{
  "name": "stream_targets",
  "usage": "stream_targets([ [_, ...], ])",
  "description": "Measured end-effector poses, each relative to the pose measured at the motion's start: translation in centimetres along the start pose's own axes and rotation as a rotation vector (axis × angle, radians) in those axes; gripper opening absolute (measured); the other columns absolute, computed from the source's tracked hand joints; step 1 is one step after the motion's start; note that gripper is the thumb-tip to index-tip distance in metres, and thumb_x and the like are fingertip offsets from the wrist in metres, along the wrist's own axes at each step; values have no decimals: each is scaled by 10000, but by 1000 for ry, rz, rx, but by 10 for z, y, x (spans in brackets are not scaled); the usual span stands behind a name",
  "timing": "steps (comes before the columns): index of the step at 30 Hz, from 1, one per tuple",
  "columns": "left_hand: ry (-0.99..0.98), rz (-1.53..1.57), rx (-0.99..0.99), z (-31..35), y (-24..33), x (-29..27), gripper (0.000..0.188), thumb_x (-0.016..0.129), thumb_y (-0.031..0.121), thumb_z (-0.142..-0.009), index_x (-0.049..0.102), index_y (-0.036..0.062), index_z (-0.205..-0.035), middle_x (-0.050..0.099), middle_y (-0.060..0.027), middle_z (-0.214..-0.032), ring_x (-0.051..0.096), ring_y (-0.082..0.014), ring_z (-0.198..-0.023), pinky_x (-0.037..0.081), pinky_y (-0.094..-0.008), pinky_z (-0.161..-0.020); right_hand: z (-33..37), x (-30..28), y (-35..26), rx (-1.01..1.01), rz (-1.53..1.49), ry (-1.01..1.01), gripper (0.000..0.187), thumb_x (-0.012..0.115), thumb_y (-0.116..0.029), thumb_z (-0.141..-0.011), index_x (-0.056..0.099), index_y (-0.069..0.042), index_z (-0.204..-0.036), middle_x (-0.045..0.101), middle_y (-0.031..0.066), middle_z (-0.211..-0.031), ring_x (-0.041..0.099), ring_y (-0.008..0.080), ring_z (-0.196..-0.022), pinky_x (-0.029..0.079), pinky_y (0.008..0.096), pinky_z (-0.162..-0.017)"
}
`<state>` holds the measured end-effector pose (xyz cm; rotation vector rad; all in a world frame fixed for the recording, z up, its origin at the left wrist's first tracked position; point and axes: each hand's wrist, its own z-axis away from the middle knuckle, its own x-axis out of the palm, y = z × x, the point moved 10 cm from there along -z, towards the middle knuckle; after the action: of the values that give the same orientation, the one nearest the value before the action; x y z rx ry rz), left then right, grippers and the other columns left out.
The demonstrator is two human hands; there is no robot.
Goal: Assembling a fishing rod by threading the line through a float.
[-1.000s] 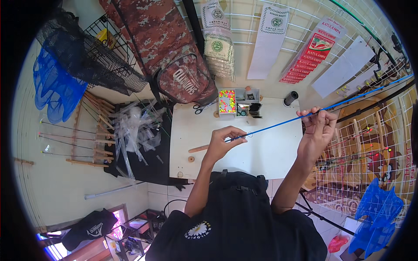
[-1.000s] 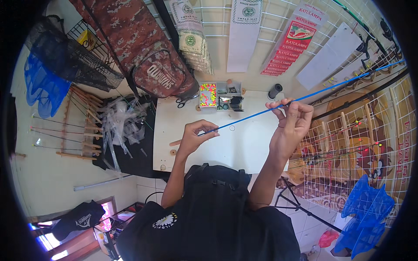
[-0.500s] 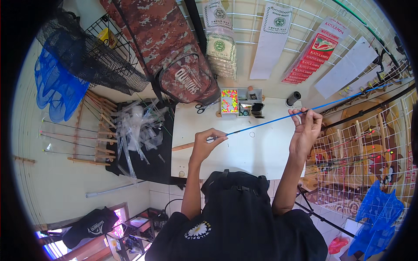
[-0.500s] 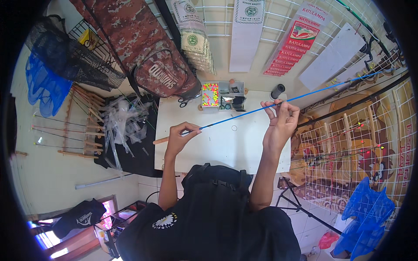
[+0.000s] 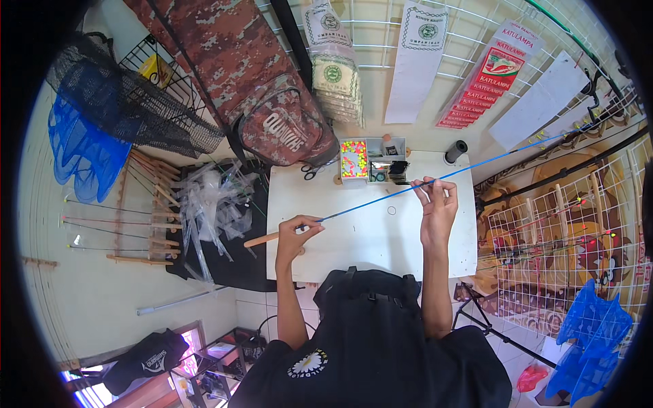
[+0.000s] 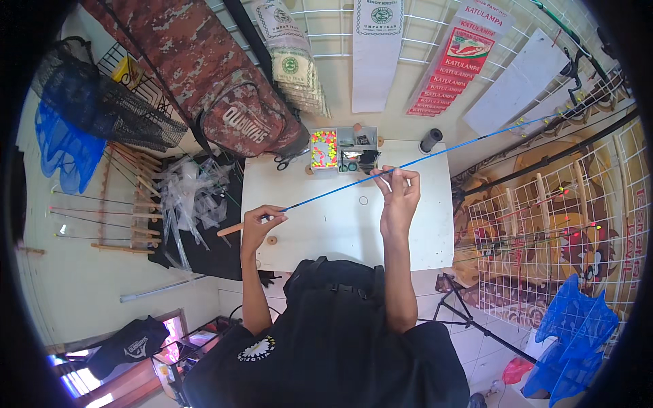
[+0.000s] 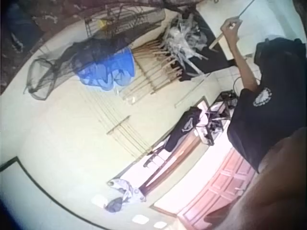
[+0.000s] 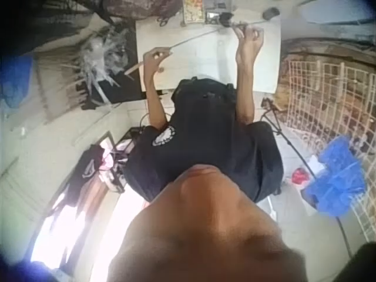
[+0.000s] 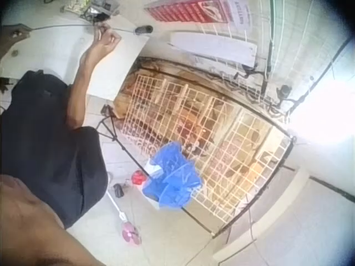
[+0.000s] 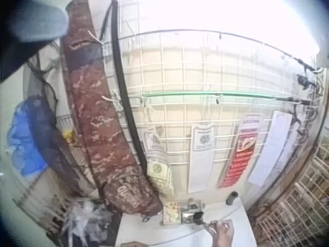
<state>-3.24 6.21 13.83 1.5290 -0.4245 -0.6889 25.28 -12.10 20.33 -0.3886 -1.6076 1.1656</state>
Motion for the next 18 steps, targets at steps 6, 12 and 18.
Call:
stream_targets([
  [6, 2, -60, -7, 5, -20, -6, 131, 788, 34, -708, 734, 5, -824, 711, -134, -898, 652, -175, -834, 461, -281, -760, 2, -5, 11, 28, 4, 23, 136, 494, -125, -992, 423, -14, -957, 585, 193, -1021, 643, 311, -960, 542, 442, -911],
  [12, 38, -152, -44, 11, -43, -17, 139, 804, 53, -689, 745, 22, -810, 713, -97, -862, 611, -149, -800, 433, -291, -770, -4, -16, 3, -16, 17, 46, 141, 513, -128, -985, 426, -20, -958, 590, 185, -1006, 640, 304, -950, 536, 440, -917],
  [18, 87, -84, -77, 13, -57, -23, 128, 792, 16, -699, 720, -7, -803, 703, -99, -857, 629, -143, -790, 447, -256, -728, -7, -19, -5, -50, 4, 47, 133, 511, -122, -985, 430, -24, -947, 584, 172, -995, 637, 285, -933, 538, 435, -907],
])
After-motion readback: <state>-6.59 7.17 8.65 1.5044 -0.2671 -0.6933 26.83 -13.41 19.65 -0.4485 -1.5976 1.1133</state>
